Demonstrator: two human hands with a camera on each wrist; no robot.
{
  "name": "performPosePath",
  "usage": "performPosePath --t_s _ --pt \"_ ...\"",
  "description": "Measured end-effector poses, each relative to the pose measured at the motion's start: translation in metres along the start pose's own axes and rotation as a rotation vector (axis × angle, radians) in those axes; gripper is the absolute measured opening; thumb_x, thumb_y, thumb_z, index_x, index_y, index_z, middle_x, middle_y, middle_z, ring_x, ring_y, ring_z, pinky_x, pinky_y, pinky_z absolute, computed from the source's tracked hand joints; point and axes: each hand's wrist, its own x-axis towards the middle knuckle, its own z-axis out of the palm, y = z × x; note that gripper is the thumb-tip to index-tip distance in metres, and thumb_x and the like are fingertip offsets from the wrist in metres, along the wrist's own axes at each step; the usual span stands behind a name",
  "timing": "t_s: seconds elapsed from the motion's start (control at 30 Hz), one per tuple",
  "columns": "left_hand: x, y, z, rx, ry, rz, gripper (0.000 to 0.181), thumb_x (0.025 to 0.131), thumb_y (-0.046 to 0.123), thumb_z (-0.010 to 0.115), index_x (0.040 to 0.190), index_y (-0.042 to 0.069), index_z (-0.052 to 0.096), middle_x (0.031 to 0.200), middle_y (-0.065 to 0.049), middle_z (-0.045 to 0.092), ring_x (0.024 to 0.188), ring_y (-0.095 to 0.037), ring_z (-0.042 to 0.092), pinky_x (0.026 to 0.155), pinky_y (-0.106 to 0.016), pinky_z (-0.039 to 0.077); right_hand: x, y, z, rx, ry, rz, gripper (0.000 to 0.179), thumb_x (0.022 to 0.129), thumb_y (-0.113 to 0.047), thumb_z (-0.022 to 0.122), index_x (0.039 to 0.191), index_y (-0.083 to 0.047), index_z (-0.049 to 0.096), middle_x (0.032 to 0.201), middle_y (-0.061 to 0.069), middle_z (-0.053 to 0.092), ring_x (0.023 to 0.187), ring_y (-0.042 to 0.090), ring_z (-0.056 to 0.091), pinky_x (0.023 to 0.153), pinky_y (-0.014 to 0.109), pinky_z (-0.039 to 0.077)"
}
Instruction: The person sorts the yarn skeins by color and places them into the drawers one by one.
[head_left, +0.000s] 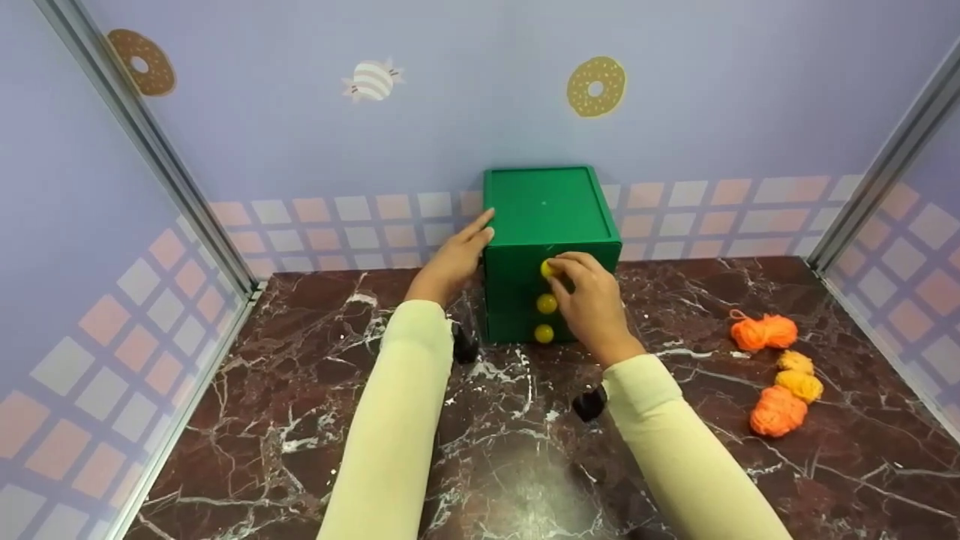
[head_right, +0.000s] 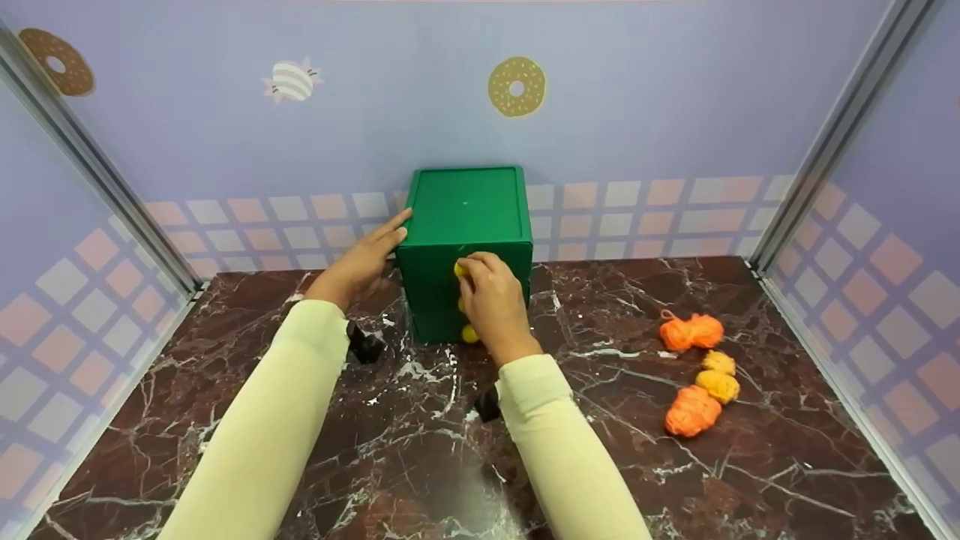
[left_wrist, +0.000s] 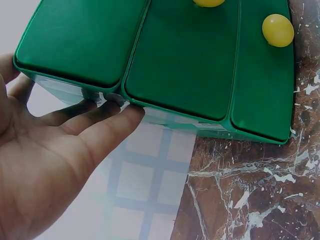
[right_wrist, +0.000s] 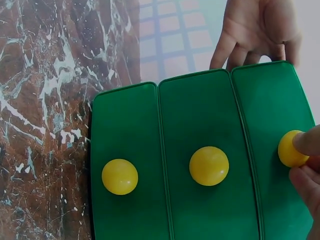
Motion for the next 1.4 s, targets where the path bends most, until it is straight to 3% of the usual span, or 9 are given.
performPosePath --t_s 0.27,0.6,1.0,1.27,1.4 --pt "0.001 0.002 0.001 -0.029 0.001 0.0 0.046 0.102 0.052 0.038 0.144 0.06 0.024 0.163 0.01 0.013 0.148 -0.029 0.022 0.11 -0.057 0.035 0.003 0.003 0.001 0.016 0.016 -0.018 0.019 0.089 -0.01 0.071 0.106 -0.003 0.073 0.111 0.01 0.067 0.104 0.026 0.065 0.095 0.039 0.052" --pt "-0.001 -0.002 0.001 0.052 0.008 0.052 0.046 0.103 0.052 0.035 0.146 0.058 0.021 0.164 0.007 0.013 0.15 -0.026 0.017 0.119 -0.055 0.02 0.004 0.006 0.004 0.037 0.009 -0.02 0.018 0.088 -0.009 0.072 0.105 -0.005 0.073 0.11 0.01 0.066 0.102 0.025 0.065 0.093 0.038 0.052" --pt "0.001 -0.003 0.002 0.043 0.012 0.043 0.048 0.102 0.051 0.037 0.148 0.055 0.023 0.163 0.006 0.016 0.15 -0.027 0.019 0.117 -0.055 0.024 0.002 0.008 0.003 0.064 0.002 0.007 0.018 0.087 -0.007 0.072 0.105 -0.005 0.074 0.109 0.01 0.067 0.103 0.026 0.065 0.095 0.04 0.051" --pt "0.002 -0.002 -0.002 0.155 0.033 0.062 0.048 0.102 0.055 0.033 0.148 0.056 0.019 0.163 0.005 0.016 0.15 -0.028 0.019 0.119 -0.055 0.019 0.004 0.009 0.005 0.069 -0.011 0.022 0.021 0.088 -0.009 0.072 0.108 -0.005 0.073 0.112 0.01 0.066 0.105 0.027 0.064 0.096 0.04 0.051" --pt "0.003 -0.005 -0.003 0.155 0.032 0.058 0.049 0.102 0.056 0.031 0.148 0.056 0.017 0.164 0.005 0.014 0.15 -0.029 0.016 0.119 -0.057 0.018 0.001 0.011 0.008 0.07 -0.031 0.036 0.027 0.088 -0.013 0.073 0.115 -0.007 0.07 0.116 0.009 0.064 0.106 0.026 0.063 0.096 0.04 0.051"
